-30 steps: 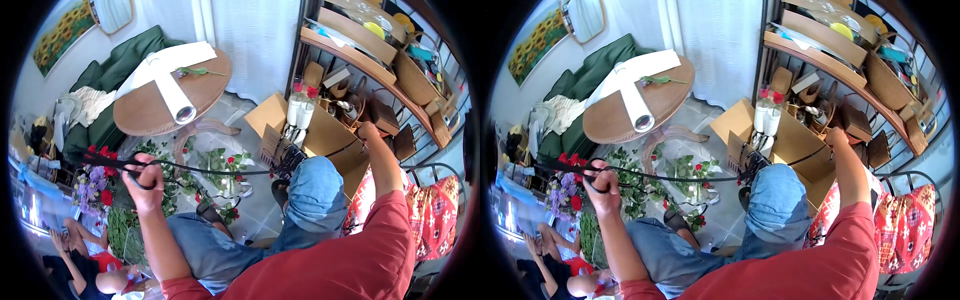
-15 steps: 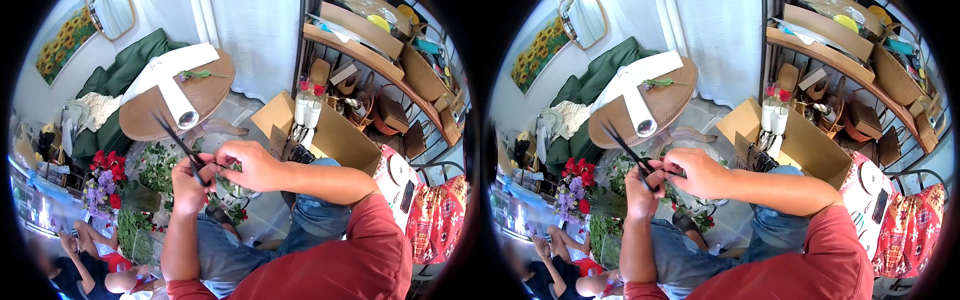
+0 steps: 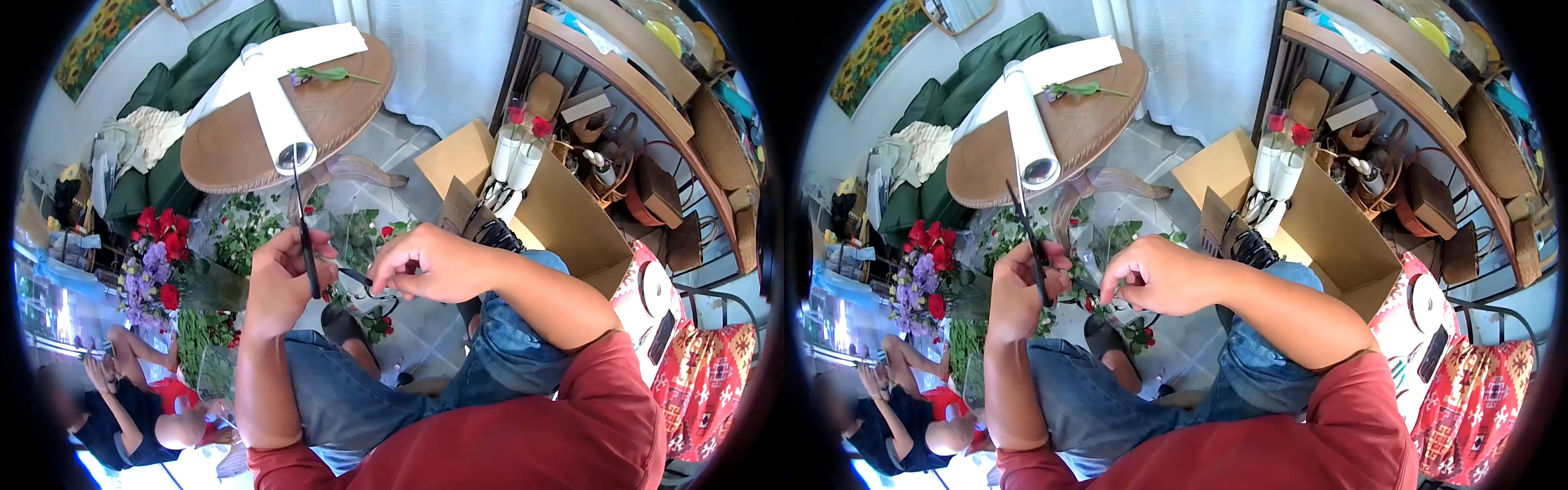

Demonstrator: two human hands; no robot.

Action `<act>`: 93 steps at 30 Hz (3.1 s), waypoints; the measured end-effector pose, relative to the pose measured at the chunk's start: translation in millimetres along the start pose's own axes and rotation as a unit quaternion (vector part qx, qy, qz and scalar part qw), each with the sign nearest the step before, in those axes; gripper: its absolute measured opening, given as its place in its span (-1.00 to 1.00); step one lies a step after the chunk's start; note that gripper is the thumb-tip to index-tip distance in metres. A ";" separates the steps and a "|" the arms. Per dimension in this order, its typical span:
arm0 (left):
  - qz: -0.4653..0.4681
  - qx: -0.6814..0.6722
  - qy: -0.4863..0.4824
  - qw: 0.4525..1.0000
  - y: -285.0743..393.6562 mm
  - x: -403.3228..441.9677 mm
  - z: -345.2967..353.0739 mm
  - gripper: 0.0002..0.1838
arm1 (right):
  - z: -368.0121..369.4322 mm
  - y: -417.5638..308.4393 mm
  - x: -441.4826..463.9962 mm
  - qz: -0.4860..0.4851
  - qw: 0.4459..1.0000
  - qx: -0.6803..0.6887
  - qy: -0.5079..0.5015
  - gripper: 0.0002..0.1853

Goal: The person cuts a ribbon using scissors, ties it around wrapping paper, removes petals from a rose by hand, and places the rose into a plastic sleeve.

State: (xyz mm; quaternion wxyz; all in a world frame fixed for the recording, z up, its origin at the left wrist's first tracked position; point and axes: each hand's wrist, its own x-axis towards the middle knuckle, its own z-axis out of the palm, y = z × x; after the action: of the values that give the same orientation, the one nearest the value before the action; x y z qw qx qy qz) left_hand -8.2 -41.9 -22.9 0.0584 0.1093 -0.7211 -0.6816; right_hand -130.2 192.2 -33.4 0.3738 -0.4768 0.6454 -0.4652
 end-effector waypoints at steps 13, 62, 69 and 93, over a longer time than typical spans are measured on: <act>-0.052 -0.003 0.024 0.998 4.6 -0.4 6.4 -0.65 | 12.3 4.0 2.0 -0.134 0.986 -0.099 0.029 -0.78; 0.224 0.089 -0.015 0.971 -2.3 -10.6 -5.8 -0.38 | -9.2 -3.5 2.9 -0.220 0.943 0.038 0.245 -0.87; 0.168 0.283 -0.100 0.939 8.6 -10.1 -3.4 -0.61 | -32.9 -0.1 -2.9 -0.234 0.915 0.048 0.325 -0.62; 0.154 0.297 -0.191 0.923 6.5 -10.4 2.5 -0.84 | -5.5 -6.0 -2.9 -0.268 0.930 0.159 0.197 -0.28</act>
State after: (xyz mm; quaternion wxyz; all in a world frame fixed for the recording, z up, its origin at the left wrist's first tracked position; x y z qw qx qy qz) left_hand 0.8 -36.7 -15.9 -0.0111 -0.1230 -0.8960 -0.4266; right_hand -133.0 195.7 -26.0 0.1716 -0.4648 0.4721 -0.7291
